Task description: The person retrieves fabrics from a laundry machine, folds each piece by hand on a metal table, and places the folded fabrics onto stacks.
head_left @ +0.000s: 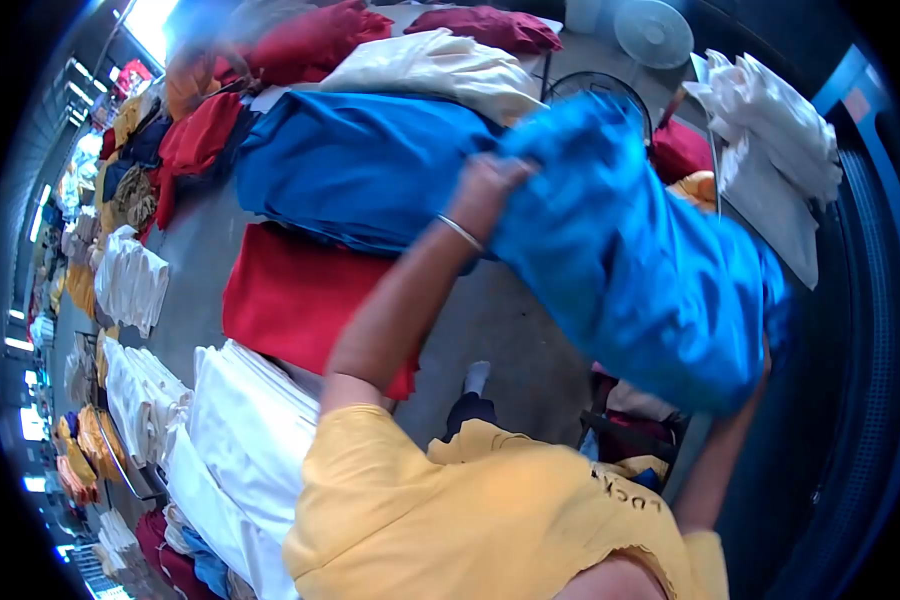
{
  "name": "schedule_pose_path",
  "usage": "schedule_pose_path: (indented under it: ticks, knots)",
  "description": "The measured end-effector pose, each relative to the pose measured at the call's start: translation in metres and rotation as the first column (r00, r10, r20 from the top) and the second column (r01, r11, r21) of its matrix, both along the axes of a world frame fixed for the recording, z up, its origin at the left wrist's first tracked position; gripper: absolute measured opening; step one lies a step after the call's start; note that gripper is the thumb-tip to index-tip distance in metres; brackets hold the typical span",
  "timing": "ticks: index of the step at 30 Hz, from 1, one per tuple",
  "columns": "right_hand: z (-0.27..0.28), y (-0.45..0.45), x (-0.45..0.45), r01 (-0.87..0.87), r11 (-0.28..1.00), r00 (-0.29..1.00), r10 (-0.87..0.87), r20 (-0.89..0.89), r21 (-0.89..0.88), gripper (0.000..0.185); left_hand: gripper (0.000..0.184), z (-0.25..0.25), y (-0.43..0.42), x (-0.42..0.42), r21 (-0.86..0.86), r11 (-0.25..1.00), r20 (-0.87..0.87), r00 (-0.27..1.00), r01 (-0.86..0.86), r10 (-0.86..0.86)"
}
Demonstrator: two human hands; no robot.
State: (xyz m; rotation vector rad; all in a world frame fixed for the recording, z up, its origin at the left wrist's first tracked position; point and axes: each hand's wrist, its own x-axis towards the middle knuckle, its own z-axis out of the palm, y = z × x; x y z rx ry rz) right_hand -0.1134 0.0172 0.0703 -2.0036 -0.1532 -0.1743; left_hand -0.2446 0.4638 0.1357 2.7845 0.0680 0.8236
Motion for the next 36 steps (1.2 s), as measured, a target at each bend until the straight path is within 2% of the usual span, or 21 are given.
schedule_pose_path:
  ticks: [2,3,4,5,7,9,10,11,13,16,19,22,23,24,27,28,29,30,32,34,36]
  knots:
    - [0.058,0.121,0.005,-0.205,0.881,0.729,0.428,0.534,-0.427,0.041,0.025,0.036,0.115,-0.036,-0.238,0.970,0.163,0.987,0.038,0.001]
    - [0.079,0.176,0.010,-0.094,0.780,0.475,0.582,0.660,-0.619,0.037,0.024,0.046,0.179,-0.055,-0.060,0.986,0.200,0.965,-0.157,0.166]
    - [0.089,0.230,0.003,-0.201,0.845,0.582,0.510,0.634,-0.495,0.037,0.025,0.089,0.209,-0.075,-0.711,0.622,-0.085,0.918,-0.327,0.386]
    - [0.098,0.278,-0.005,-0.322,0.850,0.637,0.521,0.568,-0.418,0.035,0.037,0.090,0.278,-0.098,-0.502,0.835,0.097,0.944,-0.226,0.315]
    - [0.069,0.368,0.008,-0.535,0.825,0.782,0.565,0.264,-0.180,0.034,0.049,0.123,0.319,-0.131,-0.589,0.607,-0.085,0.788,-0.533,0.610]
    - [0.081,0.446,-0.040,-0.518,0.744,0.765,0.624,-0.161,0.423,0.043,0.054,0.084,0.404,-0.153,-0.095,0.504,0.171,0.485,-0.858,0.858]
    - [0.082,0.471,-0.051,-0.339,0.752,0.696,0.605,-0.387,0.565,0.047,0.054,0.076,0.389,-0.150,0.025,0.363,0.288,0.354,-0.932,0.890]
    - [0.047,0.490,-0.039,-0.510,0.631,0.509,0.769,-0.386,0.584,0.059,0.055,0.067,0.363,-0.144,0.122,0.196,0.416,0.230,-0.973,0.880]
    - [-0.002,0.512,-0.049,-0.627,0.706,0.612,0.708,-0.354,0.329,0.061,0.059,0.002,0.363,-0.123,0.169,0.674,0.251,0.693,-0.719,0.676]
    - [0.002,0.490,-0.057,-0.619,0.754,0.583,0.628,-0.515,0.219,0.056,0.067,-0.067,0.281,-0.083,0.112,0.699,-0.466,0.584,-0.706,0.665]
    - [-0.035,0.449,-0.017,-0.791,0.602,0.514,0.749,-0.417,0.107,0.042,0.069,-0.075,0.285,-0.073,0.143,0.715,-0.535,0.554,-0.685,0.638]
    - [-0.037,0.331,-0.006,-0.717,0.620,0.633,0.770,-0.074,0.319,0.025,0.068,-0.065,0.287,-0.067,0.076,0.853,-0.435,0.753,-0.516,0.494]
    - [-0.038,0.278,-0.004,-0.574,0.641,0.638,0.740,-0.212,0.510,0.022,0.065,-0.060,0.272,-0.052,0.132,0.821,-0.465,0.697,-0.555,0.546]
    - [-0.048,0.222,-0.005,-0.497,0.706,0.748,0.643,-0.162,0.504,0.020,0.060,-0.152,0.352,-0.043,-0.044,0.902,-0.205,0.887,-0.430,0.413]
    - [-0.055,0.049,-0.022,-0.010,0.844,0.924,0.213,-0.317,0.537,0.024,0.054,-0.132,0.192,0.038,0.524,0.624,0.038,0.748,-0.579,0.662]
    - [-0.066,-0.012,-0.022,0.130,0.886,0.959,0.003,-0.285,0.446,0.024,0.049,-0.125,0.095,0.066,0.117,0.870,-0.040,0.873,-0.479,0.486]
    - [-0.077,-0.063,-0.026,0.262,0.897,0.952,-0.178,-0.251,0.355,0.025,0.041,-0.200,0.076,0.109,0.494,0.861,0.177,0.983,-0.123,0.039]
    - [-0.085,-0.115,-0.034,0.357,0.875,0.932,-0.310,-0.187,0.328,0.025,0.032,-0.155,-0.061,0.122,-0.277,0.903,0.049,0.943,0.330,-0.329]
    - [-0.103,-0.212,-0.048,0.572,0.786,0.816,-0.575,-0.063,0.234,0.022,0.031,-0.138,-0.233,0.156,-0.287,0.772,-0.024,0.802,0.567,-0.597]
    - [-0.103,-0.286,-0.080,0.770,0.630,0.626,-0.777,0.067,0.100,0.020,0.032,-0.148,-0.353,0.173,-0.761,0.501,-0.082,0.704,0.413,-0.705]
    - [-0.108,-0.348,-0.104,0.894,0.440,0.447,-0.868,0.218,-0.082,0.019,0.024,-0.141,-0.461,0.205,-0.563,0.417,-0.006,0.501,0.714,-0.866]
